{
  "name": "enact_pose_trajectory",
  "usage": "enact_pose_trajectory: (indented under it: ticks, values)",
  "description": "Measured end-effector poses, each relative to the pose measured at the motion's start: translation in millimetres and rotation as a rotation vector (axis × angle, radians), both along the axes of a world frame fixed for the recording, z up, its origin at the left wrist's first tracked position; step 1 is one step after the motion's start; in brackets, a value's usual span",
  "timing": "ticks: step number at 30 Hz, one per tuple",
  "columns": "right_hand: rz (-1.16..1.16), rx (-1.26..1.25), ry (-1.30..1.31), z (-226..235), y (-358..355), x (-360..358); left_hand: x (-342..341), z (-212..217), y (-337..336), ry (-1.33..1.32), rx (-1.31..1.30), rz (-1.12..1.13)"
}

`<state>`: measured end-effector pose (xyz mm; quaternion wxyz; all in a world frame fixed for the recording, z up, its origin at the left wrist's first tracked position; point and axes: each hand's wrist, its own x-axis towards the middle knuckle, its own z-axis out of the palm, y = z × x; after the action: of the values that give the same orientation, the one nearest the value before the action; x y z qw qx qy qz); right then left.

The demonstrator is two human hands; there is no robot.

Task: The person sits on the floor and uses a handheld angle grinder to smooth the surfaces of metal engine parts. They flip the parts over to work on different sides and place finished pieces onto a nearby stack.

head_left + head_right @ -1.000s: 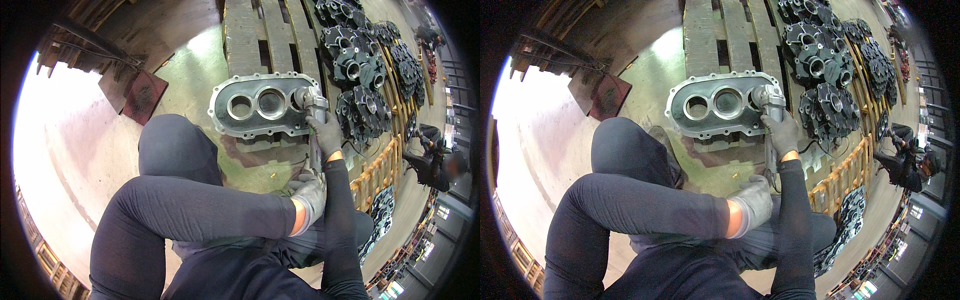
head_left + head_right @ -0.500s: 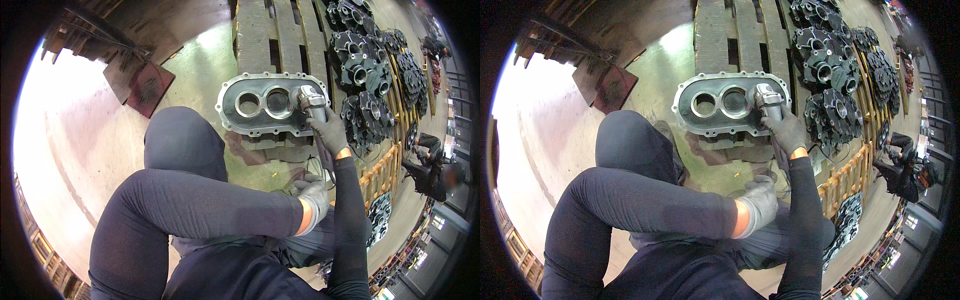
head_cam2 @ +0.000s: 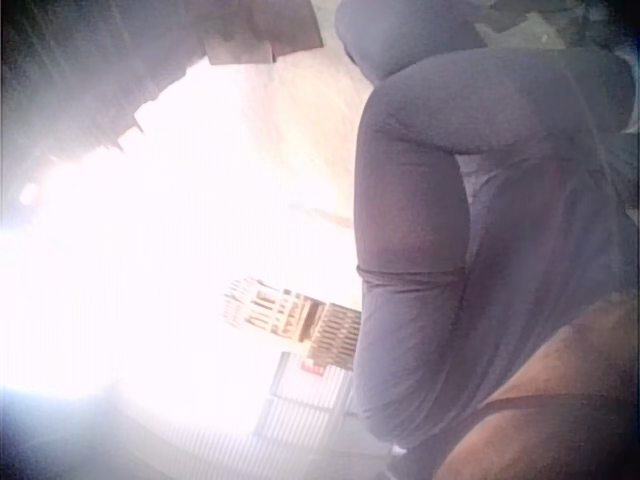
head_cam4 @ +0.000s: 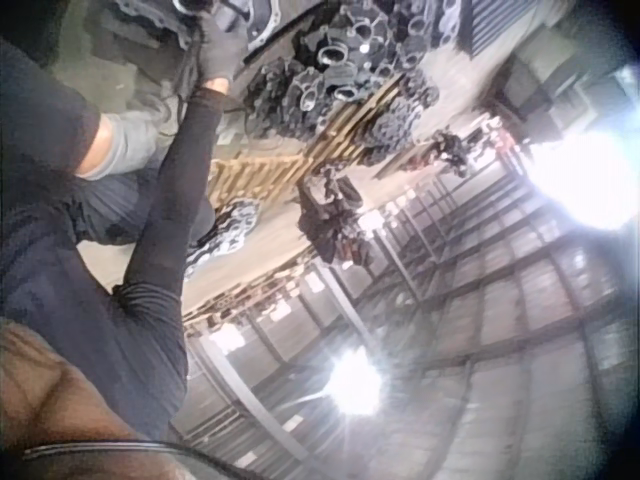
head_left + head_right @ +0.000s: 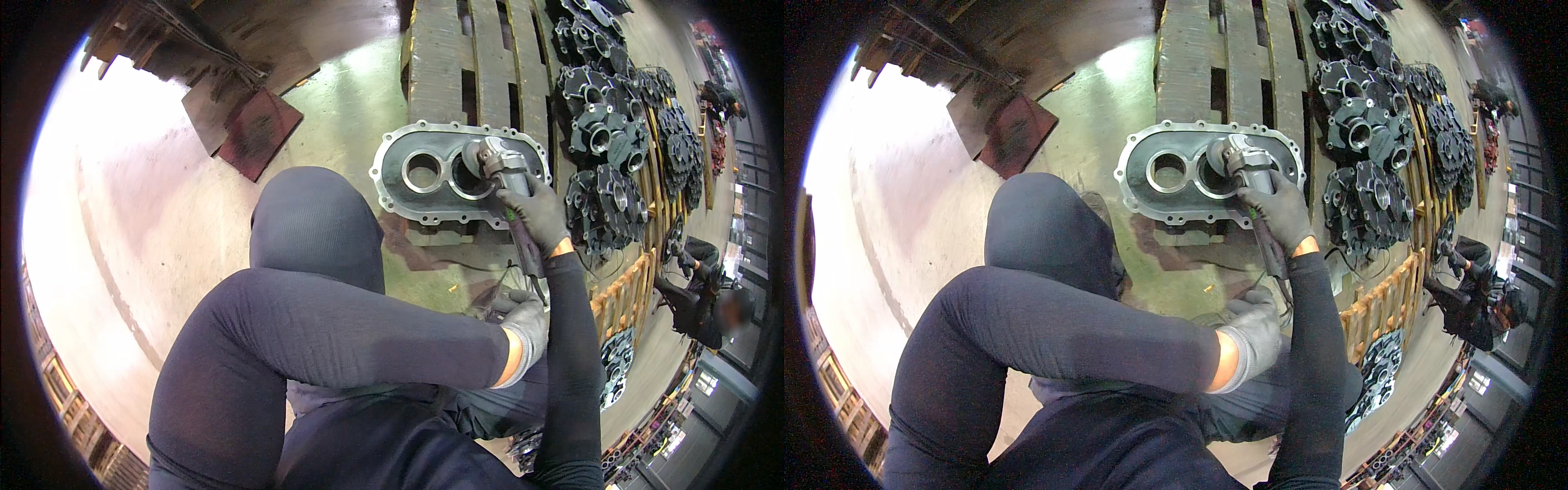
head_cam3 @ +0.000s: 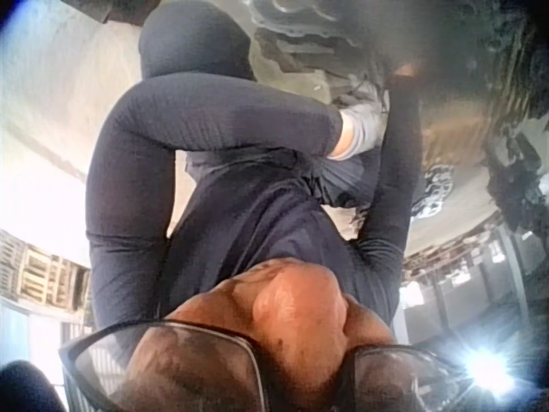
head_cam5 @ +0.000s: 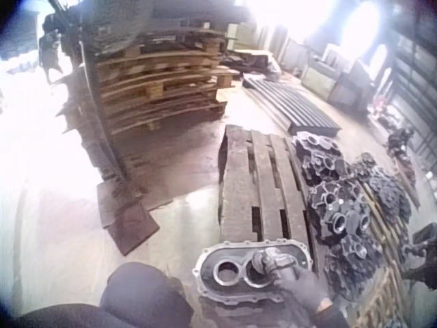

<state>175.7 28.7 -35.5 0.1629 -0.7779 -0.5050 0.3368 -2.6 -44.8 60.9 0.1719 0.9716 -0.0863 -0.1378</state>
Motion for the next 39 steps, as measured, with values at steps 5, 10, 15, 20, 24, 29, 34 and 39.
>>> enact_pose_trajectory:
  ticks: [5, 10, 15, 20, 24, 29, 34, 39]
  values:
    - [0.053, -0.094, -0.047, 8.4, 12.2, -7.0, -1.1, 12.7, 16.9, 0.079, 0.058, -0.129]
    - [0.120, -0.143, -0.114, 11.0, 28.6, -30.2, -11.2, 18.1, 23.6, 0.115, 0.080, -0.147]
    - [0.170, -0.174, -0.055, -1.2, 21.1, -25.6, -14.6, 20.7, 31.9, 0.109, 0.033, -0.155]
    - [0.187, -0.169, 0.010, -12.3, 14.3, -30.8, -5.9, 1.4, 7.0, 0.037, 0.082, -0.027]
    - [0.173, -0.196, 0.021, 4.4, 19.9, -52.3, -4.8, -5.9, 1.1, 0.062, 0.157, 0.043]
    - [0.140, -0.235, 0.043, 5.5, 27.0, -57.6, -10.9, 2.9, 16.1, 0.011, 0.073, -0.102]
    - [0.240, -0.203, -0.075, 4.2, 34.3, -67.4, -21.4, 10.9, 27.9, 0.045, 0.126, -0.166]
    - [0.314, -0.213, -0.146, 20.4, 42.4, -89.7, -21.8, 12.2, 23.9, 0.051, 0.111, -0.101]
